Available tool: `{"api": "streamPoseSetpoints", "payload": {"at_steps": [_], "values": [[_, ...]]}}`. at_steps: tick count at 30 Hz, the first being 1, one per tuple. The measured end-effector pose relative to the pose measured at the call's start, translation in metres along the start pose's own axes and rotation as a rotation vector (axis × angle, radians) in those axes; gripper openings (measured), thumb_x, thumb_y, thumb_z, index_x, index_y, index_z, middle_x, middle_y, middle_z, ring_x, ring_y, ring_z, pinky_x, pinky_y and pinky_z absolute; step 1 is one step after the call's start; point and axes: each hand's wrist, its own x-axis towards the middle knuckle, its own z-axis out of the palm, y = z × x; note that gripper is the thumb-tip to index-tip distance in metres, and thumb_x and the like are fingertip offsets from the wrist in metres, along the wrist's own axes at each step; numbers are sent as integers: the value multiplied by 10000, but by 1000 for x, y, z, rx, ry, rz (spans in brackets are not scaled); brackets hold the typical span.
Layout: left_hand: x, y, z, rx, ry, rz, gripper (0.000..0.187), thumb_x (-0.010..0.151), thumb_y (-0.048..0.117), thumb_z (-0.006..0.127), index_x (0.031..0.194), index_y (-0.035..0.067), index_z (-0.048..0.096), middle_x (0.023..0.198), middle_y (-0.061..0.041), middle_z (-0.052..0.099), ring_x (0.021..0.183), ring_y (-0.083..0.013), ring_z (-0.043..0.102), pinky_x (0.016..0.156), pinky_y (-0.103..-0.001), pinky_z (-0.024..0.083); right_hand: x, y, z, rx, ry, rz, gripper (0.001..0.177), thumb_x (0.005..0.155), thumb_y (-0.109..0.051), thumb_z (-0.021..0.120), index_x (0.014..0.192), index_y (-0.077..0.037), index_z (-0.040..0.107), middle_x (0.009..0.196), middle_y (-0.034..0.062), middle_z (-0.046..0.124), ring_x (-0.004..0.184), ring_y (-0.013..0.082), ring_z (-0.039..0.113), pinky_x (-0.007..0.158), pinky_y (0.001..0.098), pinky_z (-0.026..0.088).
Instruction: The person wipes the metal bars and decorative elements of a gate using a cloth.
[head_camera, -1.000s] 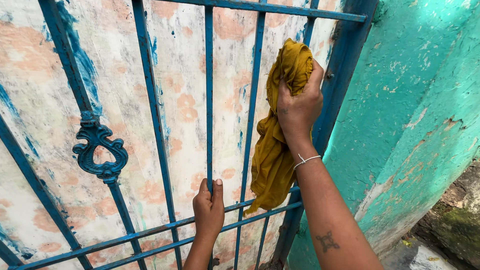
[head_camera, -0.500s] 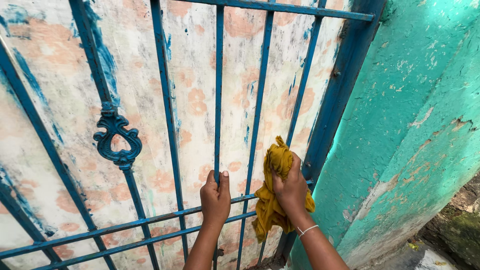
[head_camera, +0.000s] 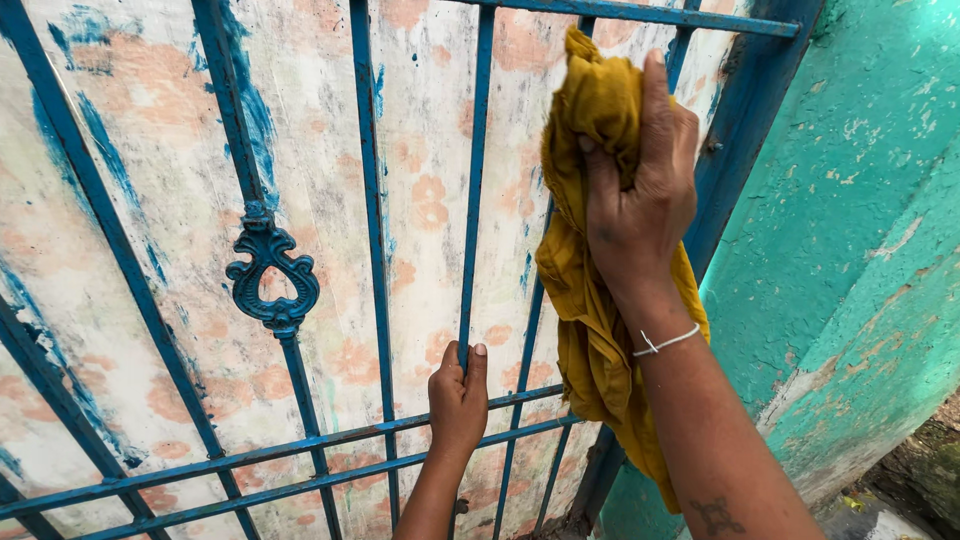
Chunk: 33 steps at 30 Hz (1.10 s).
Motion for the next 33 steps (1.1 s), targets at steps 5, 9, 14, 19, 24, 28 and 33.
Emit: {"api": "streamPoseSetpoints", "payload": {"at_steps": [5,9,14,19,24,28,33], "values": [[-2,12,-5,-34,-15,-62,390,1013,426,521,822,93,588,443,9,417,389,-66,363,400,-279,252,-21,-15,53,-181,51,-67,863,903,17,748,1621,-181,313,1131,90,574,988,275,662,844,385,585],[0,12,-2,-88,-26,-95,424,1024,438,527,802,81,583,473,32,400,421,-60,342,416,-280,243,-40,-9,56,-118,59,-57,891,874,72,732,1621,-166,308,1127,108,602,1024,291,664,880,410,578],[0,-18,6,-8,-31,-106,601,1054,517,487,695,42,574,450,3,371,402,-87,332,445,-274,320,-83,-9,54,-137,-8,-9,913,814,62,751,1596,-121,318,1046,130,575,908,311,640,770,439,535],[0,-33,7,-44,9,34,702,1085,582,363,675,24,482,493,-24,364,449,-108,367,556,-259,428,-152,-11,45,-201,-153,28,995,711,-31,821,1561,-120,312,998,163,565,877,366,620,715,478,504],[0,-11,-2,-92,-11,114,617,1039,617,316,809,86,531,558,5,445,508,-84,420,478,-294,343,-221,-27,6,-244,-526,34,925,694,-109,816,1523,-153,407,921,158,565,830,372,621,682,486,514],[0,-9,-1,-73,-14,76,632,1028,627,330,808,73,540,523,4,395,474,-90,380,462,-295,320,-255,-18,-33,-159,-678,146,817,748,-185,788,1493,-177,452,932,160,587,816,367,636,667,475,520],[0,-13,2,-20,19,81,653,1036,636,354,795,69,568,486,12,367,451,-71,375,453,-284,312,-264,45,-68,-325,-681,313,636,815,-245,731,1417,-252,527,941,110,630,840,335,675,656,453,550]]}}
